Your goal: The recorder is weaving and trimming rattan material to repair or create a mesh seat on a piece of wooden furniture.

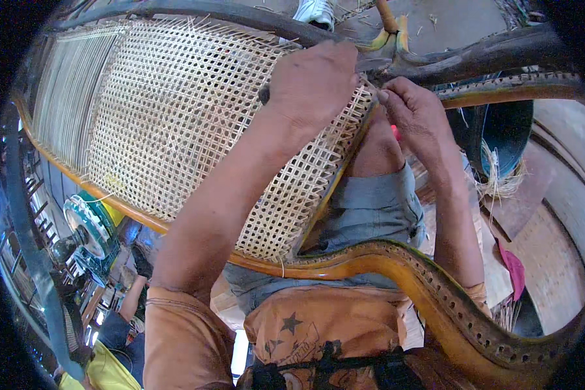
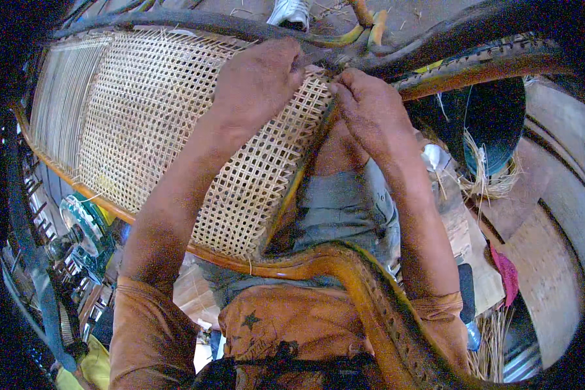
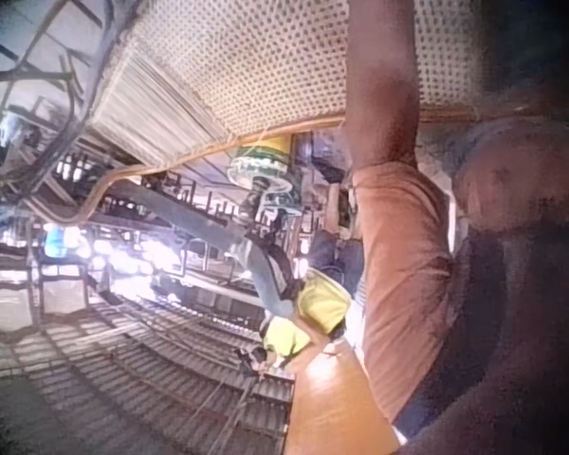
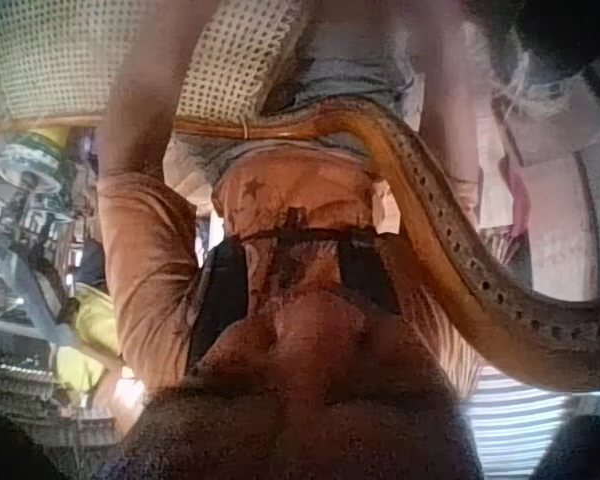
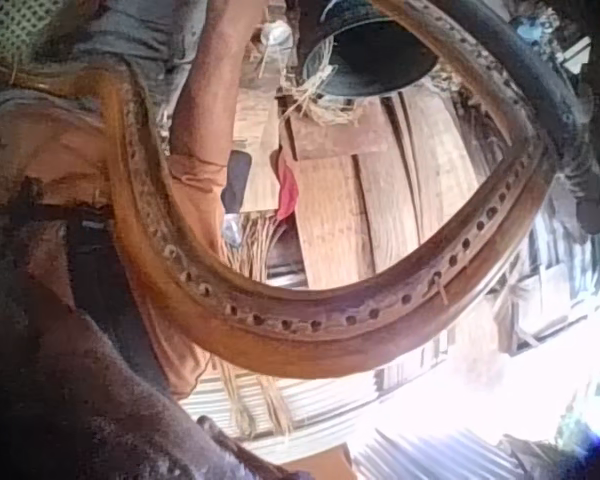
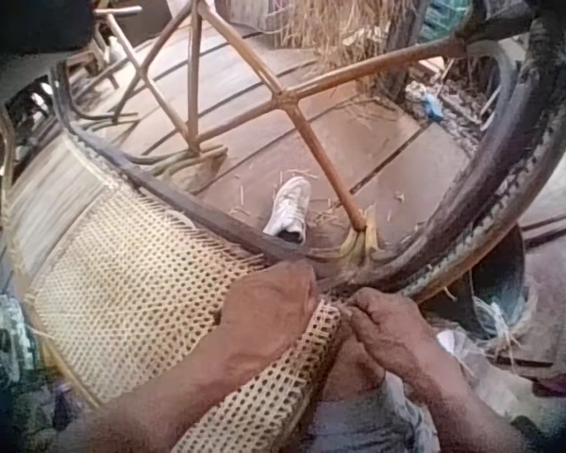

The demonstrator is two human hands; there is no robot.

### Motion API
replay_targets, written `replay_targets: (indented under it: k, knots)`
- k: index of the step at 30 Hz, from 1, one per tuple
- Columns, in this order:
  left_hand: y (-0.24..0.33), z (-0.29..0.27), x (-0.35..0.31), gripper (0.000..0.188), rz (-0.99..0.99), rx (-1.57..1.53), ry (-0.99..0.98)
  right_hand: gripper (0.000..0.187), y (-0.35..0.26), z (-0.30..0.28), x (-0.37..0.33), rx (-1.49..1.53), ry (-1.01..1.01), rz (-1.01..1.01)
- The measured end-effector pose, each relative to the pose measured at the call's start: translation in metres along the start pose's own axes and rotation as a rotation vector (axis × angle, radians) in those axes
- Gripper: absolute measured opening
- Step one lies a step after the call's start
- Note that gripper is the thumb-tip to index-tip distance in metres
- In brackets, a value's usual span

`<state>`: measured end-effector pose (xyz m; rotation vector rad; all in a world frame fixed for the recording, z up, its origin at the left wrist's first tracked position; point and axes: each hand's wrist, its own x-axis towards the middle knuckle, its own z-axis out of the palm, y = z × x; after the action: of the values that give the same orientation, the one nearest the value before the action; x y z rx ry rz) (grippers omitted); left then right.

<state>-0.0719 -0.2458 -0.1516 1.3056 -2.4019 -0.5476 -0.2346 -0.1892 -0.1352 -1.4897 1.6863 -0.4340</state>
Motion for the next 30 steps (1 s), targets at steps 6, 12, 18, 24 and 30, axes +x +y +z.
replay_targets:
  k: [6, 12, 18, 24, 30]
  knots:
    - [0.002, -0.001, 0.012, 0.022, -0.057, 0.243, -0.393, 0.025, -0.005, 0.005, 0.015, -0.262, -0.003, -0.015]
    - [-0.009, -0.011, 0.04, 0.026, -0.026, 0.283, -0.734, 0.027, 0.005, 0.001, 0.026, -0.454, -0.05, 0.041]
    - [-0.004, -0.006, 0.049, 0.026, 0.005, 0.317, -0.761, 0.025, 0.007, -0.001, 0.028, -0.477, -0.061, 0.05]
    - [0.0, -0.005, 0.052, 0.027, 0.029, 0.305, -0.758, 0.025, 0.002, -0.002, 0.028, -0.415, -0.081, 0.08]
    - [0.021, -0.002, 0.057, 0.026, 0.227, 0.427, -0.777, 0.025, 0.027, 0.004, 0.032, -0.48, -0.022, 0.004]
